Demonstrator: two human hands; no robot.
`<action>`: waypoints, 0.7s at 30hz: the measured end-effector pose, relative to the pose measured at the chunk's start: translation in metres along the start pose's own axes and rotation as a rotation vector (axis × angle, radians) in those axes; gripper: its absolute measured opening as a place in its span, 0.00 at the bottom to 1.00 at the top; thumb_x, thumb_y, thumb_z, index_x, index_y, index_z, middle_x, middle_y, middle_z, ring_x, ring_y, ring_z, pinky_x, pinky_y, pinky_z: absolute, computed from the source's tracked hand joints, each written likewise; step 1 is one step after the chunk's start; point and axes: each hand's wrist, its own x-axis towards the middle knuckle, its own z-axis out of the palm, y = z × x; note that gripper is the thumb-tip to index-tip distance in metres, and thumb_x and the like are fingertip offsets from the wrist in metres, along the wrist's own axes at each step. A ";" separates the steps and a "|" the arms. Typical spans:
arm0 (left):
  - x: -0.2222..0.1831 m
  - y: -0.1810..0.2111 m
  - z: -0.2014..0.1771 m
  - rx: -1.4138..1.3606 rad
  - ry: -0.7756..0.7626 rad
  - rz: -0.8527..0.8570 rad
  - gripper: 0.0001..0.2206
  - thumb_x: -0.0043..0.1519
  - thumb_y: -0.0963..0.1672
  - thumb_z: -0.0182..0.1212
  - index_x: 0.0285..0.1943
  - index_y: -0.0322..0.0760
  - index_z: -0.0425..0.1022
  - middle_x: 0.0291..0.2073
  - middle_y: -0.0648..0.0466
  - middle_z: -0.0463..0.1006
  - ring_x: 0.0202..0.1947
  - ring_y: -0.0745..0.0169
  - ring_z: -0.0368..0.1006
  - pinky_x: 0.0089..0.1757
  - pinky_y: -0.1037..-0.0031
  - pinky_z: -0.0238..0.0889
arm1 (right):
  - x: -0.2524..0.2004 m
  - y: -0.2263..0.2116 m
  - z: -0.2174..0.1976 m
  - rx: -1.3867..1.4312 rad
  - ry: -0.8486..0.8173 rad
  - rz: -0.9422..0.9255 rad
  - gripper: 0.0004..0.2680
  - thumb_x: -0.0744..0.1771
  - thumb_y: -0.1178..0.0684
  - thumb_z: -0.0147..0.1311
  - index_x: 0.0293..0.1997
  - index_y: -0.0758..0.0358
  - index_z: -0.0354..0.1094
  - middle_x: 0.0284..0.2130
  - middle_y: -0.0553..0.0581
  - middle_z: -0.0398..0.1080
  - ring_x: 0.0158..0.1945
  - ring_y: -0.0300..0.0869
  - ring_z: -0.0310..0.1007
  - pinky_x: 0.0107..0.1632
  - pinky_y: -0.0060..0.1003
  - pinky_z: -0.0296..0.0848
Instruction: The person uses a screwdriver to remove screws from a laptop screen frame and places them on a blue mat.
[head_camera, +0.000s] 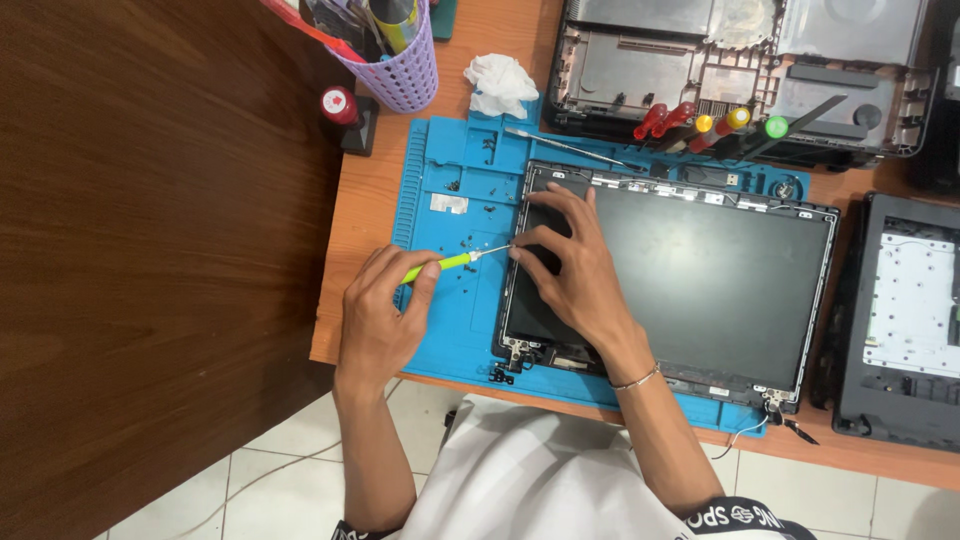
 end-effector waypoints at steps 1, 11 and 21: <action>0.000 0.001 0.001 -0.002 -0.008 -0.001 0.07 0.66 0.42 0.61 0.46 0.31 0.79 0.34 0.48 0.77 0.37 0.51 0.74 0.40 0.63 0.68 | -0.001 0.000 0.000 -0.007 -0.003 0.001 0.04 0.64 0.55 0.65 0.38 0.60 0.76 0.59 0.60 0.67 0.71 0.57 0.58 0.77 0.62 0.41; 0.004 0.009 0.007 0.014 -0.053 0.010 0.06 0.65 0.42 0.62 0.44 0.32 0.80 0.30 0.50 0.76 0.34 0.54 0.73 0.38 0.63 0.66 | -0.011 0.006 -0.007 -0.033 0.005 0.008 0.04 0.64 0.56 0.65 0.37 0.60 0.76 0.59 0.60 0.67 0.71 0.57 0.58 0.77 0.62 0.41; 0.009 0.023 0.009 0.027 -0.066 0.061 0.04 0.65 0.41 0.63 0.42 0.33 0.79 0.32 0.51 0.77 0.36 0.53 0.73 0.39 0.63 0.67 | -0.017 0.009 -0.016 -0.048 0.039 -0.013 0.04 0.63 0.57 0.65 0.38 0.59 0.77 0.59 0.60 0.66 0.71 0.57 0.59 0.77 0.63 0.42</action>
